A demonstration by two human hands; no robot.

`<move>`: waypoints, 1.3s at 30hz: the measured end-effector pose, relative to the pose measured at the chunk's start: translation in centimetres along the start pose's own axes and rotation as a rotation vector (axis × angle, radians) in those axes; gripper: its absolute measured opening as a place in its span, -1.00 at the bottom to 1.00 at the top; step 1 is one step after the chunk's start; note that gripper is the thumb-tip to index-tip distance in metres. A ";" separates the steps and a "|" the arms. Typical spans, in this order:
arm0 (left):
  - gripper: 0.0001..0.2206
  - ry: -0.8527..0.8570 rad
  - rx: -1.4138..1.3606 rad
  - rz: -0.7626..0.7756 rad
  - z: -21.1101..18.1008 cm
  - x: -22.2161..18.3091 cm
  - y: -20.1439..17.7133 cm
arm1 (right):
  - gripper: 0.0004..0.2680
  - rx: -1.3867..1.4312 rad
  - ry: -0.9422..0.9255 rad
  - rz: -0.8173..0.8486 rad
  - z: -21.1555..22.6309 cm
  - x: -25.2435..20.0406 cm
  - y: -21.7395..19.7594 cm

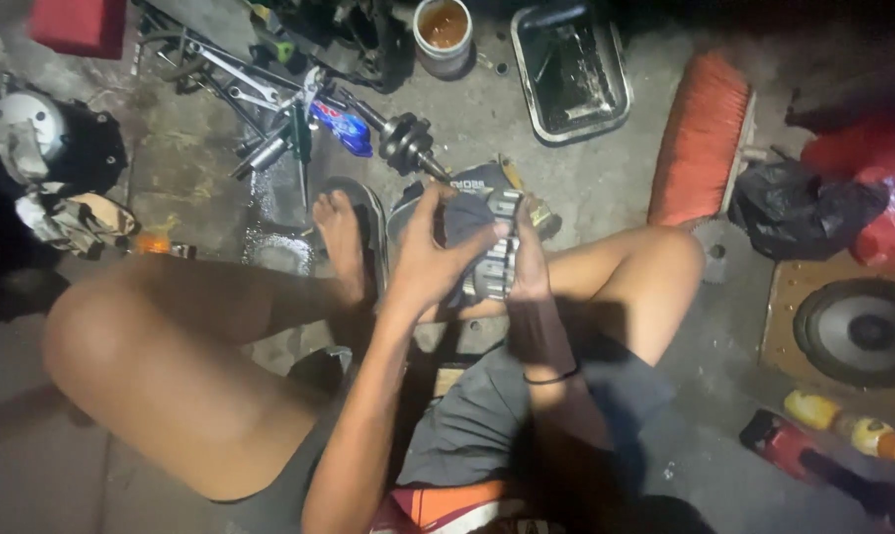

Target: Cleaning a motorcycle clutch housing component using a brush and a cloth to remove dirt and debris.

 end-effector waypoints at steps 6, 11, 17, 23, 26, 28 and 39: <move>-0.64 0.001 -0.043 -0.154 -1.0 -0.9 -0.9 | -0.62 -0.243 -0.088 -0.214 1.2 -1.4 1.3; -0.79 0.042 -0.214 -0.197 -1.5 -0.5 -1.3 | -0.63 -0.323 -0.209 -0.076 4.0 0.2 3.1; -0.83 0.084 -0.212 -0.050 -3.1 -0.3 0.4 | -0.61 -0.237 -0.214 -0.029 5.2 2.5 -0.2; -0.74 0.091 -0.158 -0.057 -0.7 1.1 1.2 | -0.57 -0.244 -0.251 -0.080 6.6 2.1 -0.5; -0.78 0.264 0.002 -0.088 -1.5 1.2 2.0 | -0.62 -0.141 -0.248 -0.062 7.2 3.9 -3.0; -0.79 0.302 0.108 -0.095 -2.2 0.7 2.4 | -0.60 -0.151 -0.248 -0.062 7.0 3.2 -1.1; -0.79 0.161 -0.013 -0.135 0.4 2.0 1.8 | -0.63 -0.071 -0.258 -0.085 6.4 2.6 -2.9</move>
Point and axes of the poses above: each hand's wrist, its own x-axis towards the middle knuckle, its own y-axis out of the palm, z = x × y, the point moved 8 cm from there along x, towards the middle knuckle, and after that the axes turned 3 degrees about -y, right-handed, at the moved point
